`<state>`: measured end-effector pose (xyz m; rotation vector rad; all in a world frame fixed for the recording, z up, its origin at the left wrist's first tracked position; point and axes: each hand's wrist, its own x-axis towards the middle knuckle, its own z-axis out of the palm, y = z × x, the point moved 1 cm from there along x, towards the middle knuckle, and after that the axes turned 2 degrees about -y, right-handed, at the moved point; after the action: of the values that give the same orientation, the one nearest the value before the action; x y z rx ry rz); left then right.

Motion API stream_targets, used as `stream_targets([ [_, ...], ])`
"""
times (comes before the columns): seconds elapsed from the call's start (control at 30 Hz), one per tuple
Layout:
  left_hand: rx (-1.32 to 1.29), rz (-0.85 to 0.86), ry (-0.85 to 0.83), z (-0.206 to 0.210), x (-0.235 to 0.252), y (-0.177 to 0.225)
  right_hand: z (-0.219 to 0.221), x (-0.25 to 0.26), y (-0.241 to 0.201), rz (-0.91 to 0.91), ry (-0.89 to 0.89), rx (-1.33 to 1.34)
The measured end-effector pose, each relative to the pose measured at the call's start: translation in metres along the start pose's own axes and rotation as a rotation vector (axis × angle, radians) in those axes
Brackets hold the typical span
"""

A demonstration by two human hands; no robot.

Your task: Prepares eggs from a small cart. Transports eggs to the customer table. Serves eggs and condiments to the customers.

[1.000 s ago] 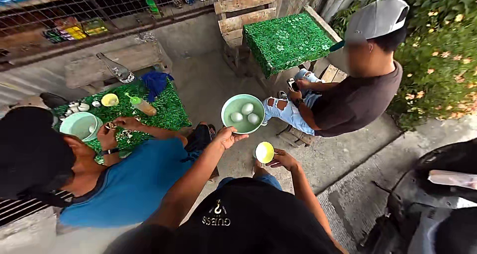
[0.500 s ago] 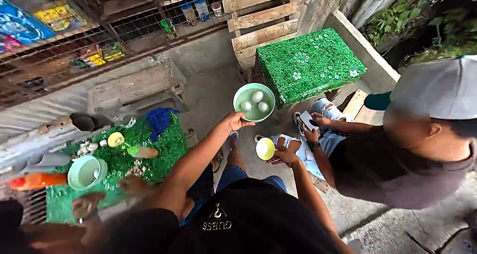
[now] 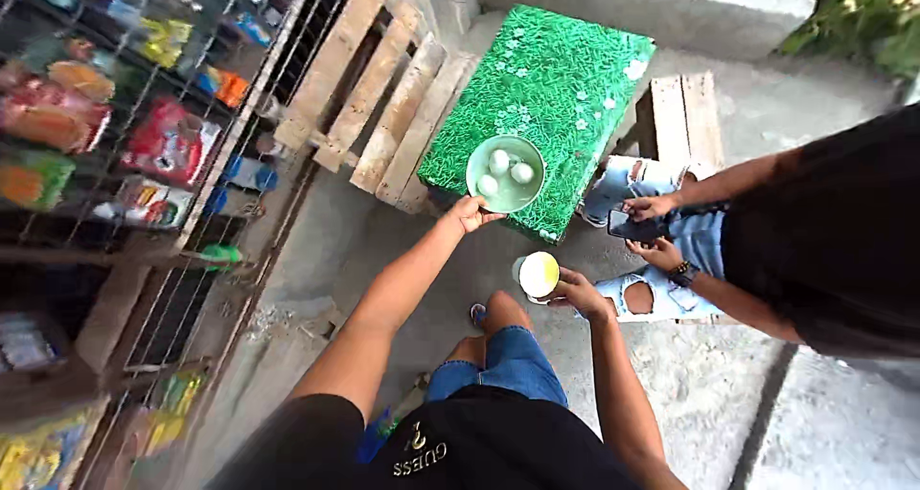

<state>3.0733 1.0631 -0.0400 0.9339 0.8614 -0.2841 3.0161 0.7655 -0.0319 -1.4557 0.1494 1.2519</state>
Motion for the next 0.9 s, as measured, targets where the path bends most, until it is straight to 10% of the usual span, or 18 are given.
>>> stream_targets([
  [0.43, 0.078, -0.173, -0.219, 0.069, 0.252, 0.049, 0.001, 0.095, -0.073, 0.010, 0.260, 0.228],
  [0.9, 0.243, -0.337, -0.293, 0.093, 0.293, 0.067, 0.008, 0.133, -0.111, 0.068, 0.531, 0.462],
])
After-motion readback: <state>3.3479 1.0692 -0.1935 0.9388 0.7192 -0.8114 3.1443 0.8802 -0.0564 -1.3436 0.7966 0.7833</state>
